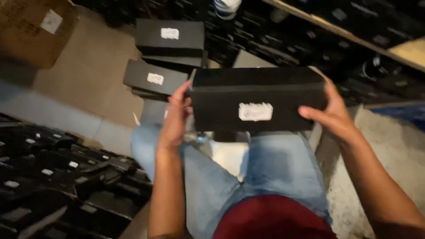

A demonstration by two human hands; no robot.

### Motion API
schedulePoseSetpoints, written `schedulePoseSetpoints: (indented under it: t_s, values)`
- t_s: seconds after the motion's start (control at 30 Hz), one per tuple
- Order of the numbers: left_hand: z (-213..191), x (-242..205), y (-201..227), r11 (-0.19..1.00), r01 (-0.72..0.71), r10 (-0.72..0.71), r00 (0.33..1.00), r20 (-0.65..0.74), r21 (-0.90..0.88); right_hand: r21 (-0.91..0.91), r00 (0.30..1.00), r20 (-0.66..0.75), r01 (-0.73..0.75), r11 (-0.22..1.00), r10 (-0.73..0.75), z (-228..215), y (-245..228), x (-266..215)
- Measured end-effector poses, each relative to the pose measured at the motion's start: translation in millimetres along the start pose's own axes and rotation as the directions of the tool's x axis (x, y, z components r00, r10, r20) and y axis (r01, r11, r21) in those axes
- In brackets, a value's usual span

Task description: The person wipes a white sneaker with a yellow cloth, then places it into a shoebox with tissue paper. They close the box and move it to a shelf. They then open another box, remove a black sneaker, and place it on the floor.

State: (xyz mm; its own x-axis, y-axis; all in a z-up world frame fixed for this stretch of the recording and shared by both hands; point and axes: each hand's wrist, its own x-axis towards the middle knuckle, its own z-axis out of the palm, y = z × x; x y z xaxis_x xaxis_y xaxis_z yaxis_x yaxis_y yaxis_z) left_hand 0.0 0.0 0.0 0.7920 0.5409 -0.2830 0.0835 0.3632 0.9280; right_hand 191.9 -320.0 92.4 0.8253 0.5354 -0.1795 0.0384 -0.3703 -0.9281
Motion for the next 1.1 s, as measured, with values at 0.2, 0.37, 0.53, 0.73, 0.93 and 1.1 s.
schedulePoseSetpoints:
  t_s: [0.2, 0.37, 0.53, 0.73, 0.93, 1.1]
  values:
    - [92, -98, 20, 0.936, -0.274, 0.17, 0.901, 0.399, 0.22, -0.293, 0.979, -0.028, 0.186, 0.938, -0.202, -75, 60, -109]
    - [114, -126, 24, 0.705, -0.656, 0.431, 0.697, 0.573, 0.268, -0.306, 0.945, -0.064, 0.287, 0.908, -0.32, -93, 85, -152]
    - [137, -142, 54, 0.733, -0.571, 0.325, 0.771, 0.548, 0.369, -0.21, 0.938, -0.076, 0.315, 0.925, -0.337, -113, 71, -162]
    - [145, -136, 59, 0.694, 0.068, -0.44, 0.828, 0.347, 0.717, 0.016, 0.933, 0.022, -0.358, 0.933, 0.358, -106, 75, -136]
    - [123, -100, -7, 0.88, 0.173, -0.38, 0.815, 0.438, 0.442, 0.098, 0.738, 0.072, -0.675, 0.732, 0.671, -117, 100, -96]
    - [109, -97, -7, 0.961, -0.123, -0.105, 0.668, 0.737, 0.248, 0.049, 0.747, 0.169, -0.658, 0.751, 0.643, -126, 122, -63]
